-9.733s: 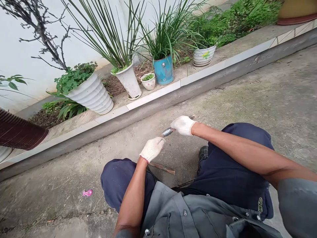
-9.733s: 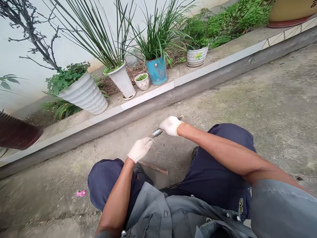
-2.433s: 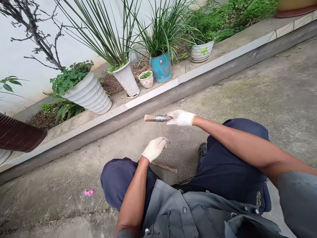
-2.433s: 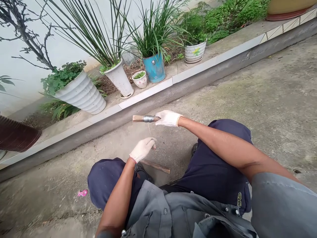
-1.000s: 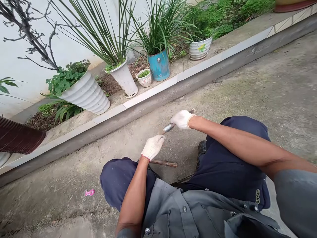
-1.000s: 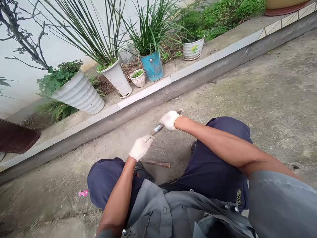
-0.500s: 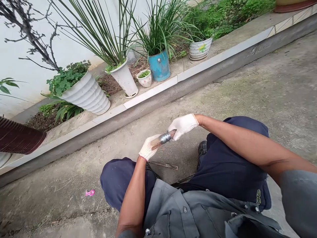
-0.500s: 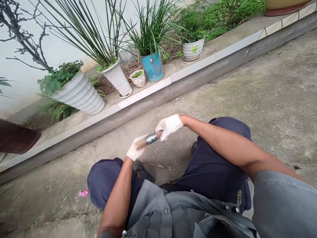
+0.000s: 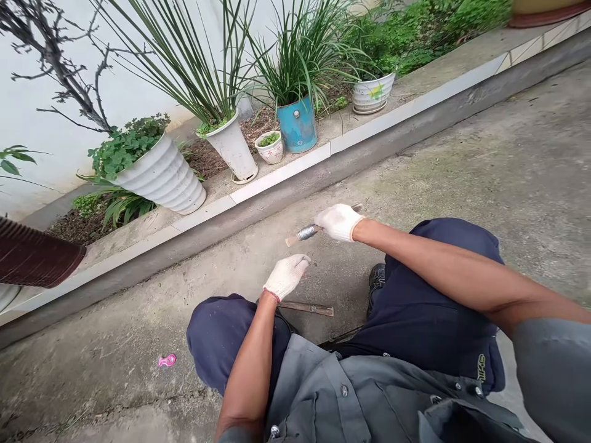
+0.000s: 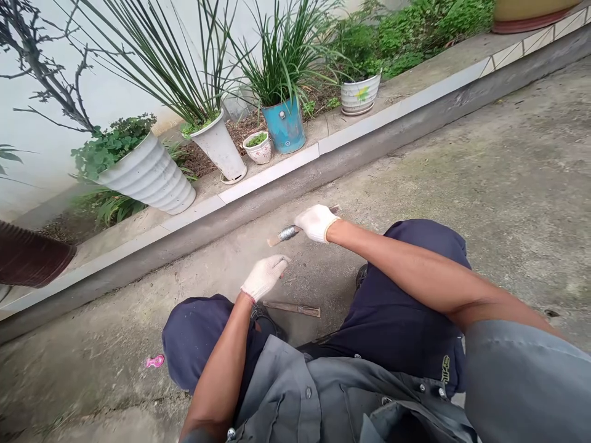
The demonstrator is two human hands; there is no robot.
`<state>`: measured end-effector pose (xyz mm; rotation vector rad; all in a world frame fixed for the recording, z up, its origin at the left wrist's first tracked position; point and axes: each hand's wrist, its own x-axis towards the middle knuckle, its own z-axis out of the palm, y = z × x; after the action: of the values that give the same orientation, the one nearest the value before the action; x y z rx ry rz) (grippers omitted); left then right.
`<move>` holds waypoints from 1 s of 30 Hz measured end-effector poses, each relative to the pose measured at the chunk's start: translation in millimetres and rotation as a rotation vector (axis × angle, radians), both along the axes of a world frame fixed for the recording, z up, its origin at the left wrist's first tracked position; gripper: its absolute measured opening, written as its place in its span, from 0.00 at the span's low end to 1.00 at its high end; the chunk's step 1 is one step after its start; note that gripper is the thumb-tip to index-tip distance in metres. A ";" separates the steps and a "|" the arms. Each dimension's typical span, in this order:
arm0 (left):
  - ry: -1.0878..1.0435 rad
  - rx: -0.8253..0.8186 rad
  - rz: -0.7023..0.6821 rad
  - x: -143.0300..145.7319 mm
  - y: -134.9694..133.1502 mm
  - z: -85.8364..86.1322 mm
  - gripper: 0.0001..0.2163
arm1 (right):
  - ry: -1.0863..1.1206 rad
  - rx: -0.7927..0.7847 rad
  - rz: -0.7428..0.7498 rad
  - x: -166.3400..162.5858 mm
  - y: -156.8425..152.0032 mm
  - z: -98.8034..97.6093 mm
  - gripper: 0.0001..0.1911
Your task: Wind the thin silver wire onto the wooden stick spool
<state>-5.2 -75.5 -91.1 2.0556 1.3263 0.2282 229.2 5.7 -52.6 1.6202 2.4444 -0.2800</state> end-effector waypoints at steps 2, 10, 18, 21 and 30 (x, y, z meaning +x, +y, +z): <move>0.042 0.053 0.001 -2.6 2.1 0.6 0.18 | -0.084 -0.069 0.056 -5.0 -3.3 -6.3 0.14; 0.001 0.033 0.013 -6.4 4.3 10.2 0.16 | 0.137 -0.693 0.375 7.9 -14.4 -15.0 0.11; -0.281 -0.059 0.125 -4.9 5.3 12.2 0.16 | 0.645 -0.421 0.143 8.6 -12.9 12.5 0.16; -0.261 -0.065 0.098 -1.6 2.3 10.3 0.18 | 0.652 -0.201 -0.009 4.5 -2.9 12.0 0.18; -0.094 -0.077 0.009 5.0 -3.7 10.4 0.17 | 0.149 0.057 -0.096 5.4 3.3 0.0 0.14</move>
<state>-0.2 -79.2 -80.8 1.9511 1.2677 0.2703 234.6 9.0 -52.6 1.8056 2.5064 -0.3616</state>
